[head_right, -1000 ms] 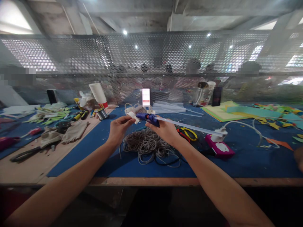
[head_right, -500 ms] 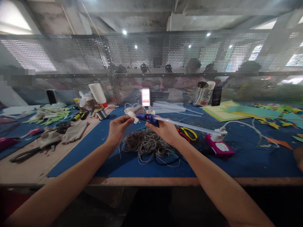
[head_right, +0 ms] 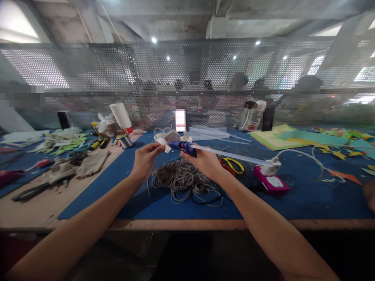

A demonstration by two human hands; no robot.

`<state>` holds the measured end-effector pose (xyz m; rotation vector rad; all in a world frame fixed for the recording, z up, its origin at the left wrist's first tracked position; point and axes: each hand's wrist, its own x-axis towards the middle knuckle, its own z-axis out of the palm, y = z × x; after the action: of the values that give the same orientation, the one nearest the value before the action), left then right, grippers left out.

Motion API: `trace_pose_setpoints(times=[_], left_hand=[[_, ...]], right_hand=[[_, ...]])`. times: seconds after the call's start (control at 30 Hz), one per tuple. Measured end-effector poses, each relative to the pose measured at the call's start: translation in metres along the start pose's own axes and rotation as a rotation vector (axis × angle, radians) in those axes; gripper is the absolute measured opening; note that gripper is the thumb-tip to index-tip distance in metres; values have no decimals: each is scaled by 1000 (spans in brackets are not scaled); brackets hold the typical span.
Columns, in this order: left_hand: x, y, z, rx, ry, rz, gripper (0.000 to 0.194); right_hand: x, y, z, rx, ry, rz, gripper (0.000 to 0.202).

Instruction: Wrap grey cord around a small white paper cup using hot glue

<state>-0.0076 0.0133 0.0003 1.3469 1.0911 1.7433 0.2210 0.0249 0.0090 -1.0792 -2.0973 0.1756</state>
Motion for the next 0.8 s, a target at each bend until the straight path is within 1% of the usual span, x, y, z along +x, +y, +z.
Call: trace_pose_setpoints(times=[0.23,0.5,0.63,0.8], left_hand=[[0,1,1,-5,9,-10,16],[2,0,1,-11,23,-26,17],[1,2,1,-8,28,-38,17],[1,0,0,-9,22,-50,19]], right_hand=[[0,2,1,-1,0,-5,44],[0,1,0,-11,-5,4,43],[1,2,1,-11,-1,-14,43],[0,4,2,-26,-15,12,46]])
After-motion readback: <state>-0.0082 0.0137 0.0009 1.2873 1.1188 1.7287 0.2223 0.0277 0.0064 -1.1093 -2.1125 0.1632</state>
